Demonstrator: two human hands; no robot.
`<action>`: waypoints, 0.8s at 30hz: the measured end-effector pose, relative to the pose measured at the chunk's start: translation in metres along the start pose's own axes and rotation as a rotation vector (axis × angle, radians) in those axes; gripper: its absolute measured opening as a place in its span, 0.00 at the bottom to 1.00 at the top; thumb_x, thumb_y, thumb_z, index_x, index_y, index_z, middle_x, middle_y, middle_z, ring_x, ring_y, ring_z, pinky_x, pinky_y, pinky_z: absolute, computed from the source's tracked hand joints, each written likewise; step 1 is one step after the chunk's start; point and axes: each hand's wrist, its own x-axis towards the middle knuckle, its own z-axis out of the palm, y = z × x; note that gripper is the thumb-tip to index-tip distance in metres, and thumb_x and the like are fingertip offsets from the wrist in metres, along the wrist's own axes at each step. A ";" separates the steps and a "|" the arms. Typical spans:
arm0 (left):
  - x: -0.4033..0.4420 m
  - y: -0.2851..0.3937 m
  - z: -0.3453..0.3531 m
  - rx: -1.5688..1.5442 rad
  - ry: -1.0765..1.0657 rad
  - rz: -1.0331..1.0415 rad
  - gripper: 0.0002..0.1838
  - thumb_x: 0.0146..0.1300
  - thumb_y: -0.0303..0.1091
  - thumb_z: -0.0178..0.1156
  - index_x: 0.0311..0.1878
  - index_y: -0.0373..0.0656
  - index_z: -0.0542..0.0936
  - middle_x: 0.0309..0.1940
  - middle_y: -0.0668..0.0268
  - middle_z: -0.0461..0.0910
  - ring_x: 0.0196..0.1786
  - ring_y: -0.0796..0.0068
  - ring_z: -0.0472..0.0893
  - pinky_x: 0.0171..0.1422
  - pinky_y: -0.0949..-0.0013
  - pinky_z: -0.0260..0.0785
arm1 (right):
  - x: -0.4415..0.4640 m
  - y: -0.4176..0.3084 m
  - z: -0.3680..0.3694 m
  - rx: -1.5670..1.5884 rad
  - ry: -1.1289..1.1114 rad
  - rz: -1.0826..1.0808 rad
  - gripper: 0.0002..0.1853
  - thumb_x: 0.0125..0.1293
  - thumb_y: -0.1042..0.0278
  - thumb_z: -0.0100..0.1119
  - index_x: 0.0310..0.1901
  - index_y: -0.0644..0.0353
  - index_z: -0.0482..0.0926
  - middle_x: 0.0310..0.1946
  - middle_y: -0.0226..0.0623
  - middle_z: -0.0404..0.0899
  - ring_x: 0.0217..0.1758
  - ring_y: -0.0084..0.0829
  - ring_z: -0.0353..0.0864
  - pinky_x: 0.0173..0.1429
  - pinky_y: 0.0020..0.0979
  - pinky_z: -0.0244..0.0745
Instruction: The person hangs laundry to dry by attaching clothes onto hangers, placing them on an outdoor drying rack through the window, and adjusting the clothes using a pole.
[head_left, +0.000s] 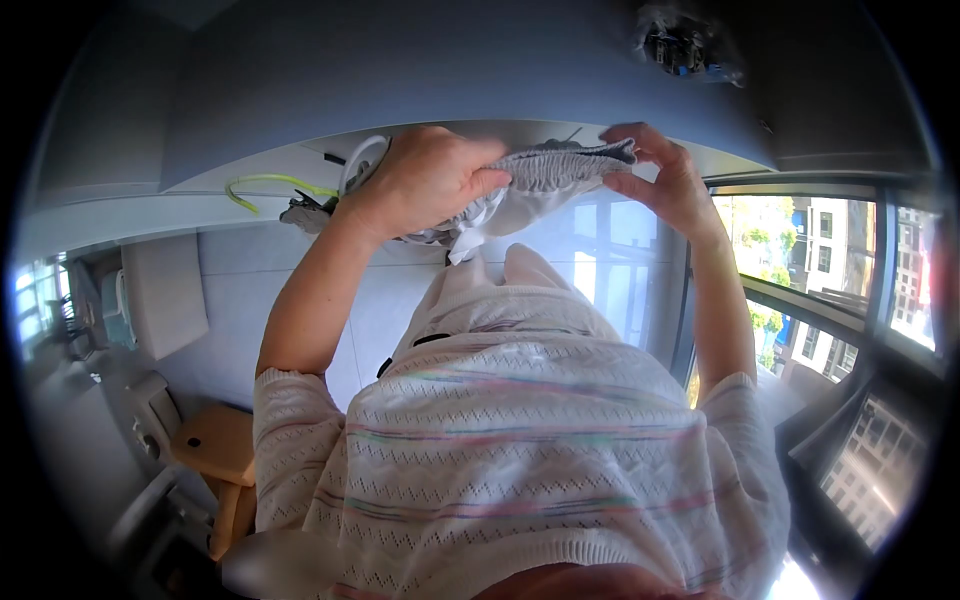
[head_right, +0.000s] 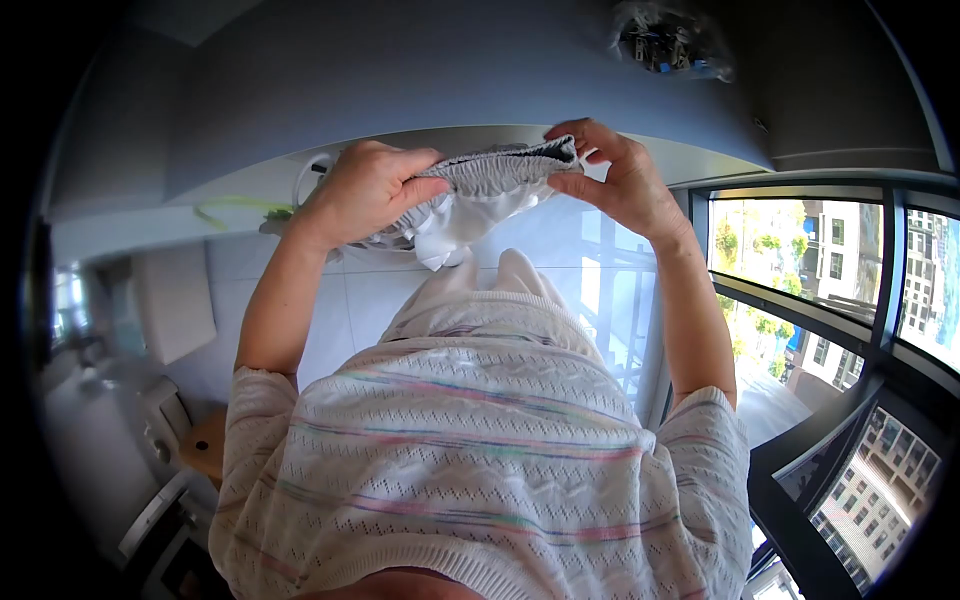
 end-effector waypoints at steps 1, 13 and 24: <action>0.003 0.002 0.003 0.014 -0.010 0.011 0.11 0.53 0.36 0.62 0.36 0.40 0.79 0.17 0.57 0.74 0.19 0.63 0.74 0.26 0.66 0.64 | 0.001 -0.001 -0.006 -0.015 -0.012 -0.046 0.12 0.50 0.74 0.66 0.38 0.61 0.78 0.32 0.30 0.77 0.33 0.21 0.74 0.42 0.24 0.70; 0.005 -0.002 -0.002 0.086 -0.097 -0.070 0.11 0.54 0.37 0.60 0.38 0.42 0.80 0.20 0.57 0.77 0.24 0.62 0.77 0.30 0.65 0.68 | 0.015 0.010 -0.011 0.171 -0.180 0.055 0.10 0.52 0.74 0.64 0.38 0.59 0.81 0.35 0.33 0.80 0.37 0.24 0.77 0.43 0.25 0.72; 0.008 -0.009 0.009 0.047 -0.092 -0.106 0.12 0.54 0.38 0.59 0.39 0.42 0.79 0.22 0.56 0.77 0.27 0.58 0.77 0.32 0.62 0.68 | 0.119 0.237 -0.117 -0.658 0.106 0.462 0.13 0.56 0.59 0.54 0.39 0.55 0.82 0.34 0.37 0.81 0.34 0.27 0.81 0.35 0.31 0.74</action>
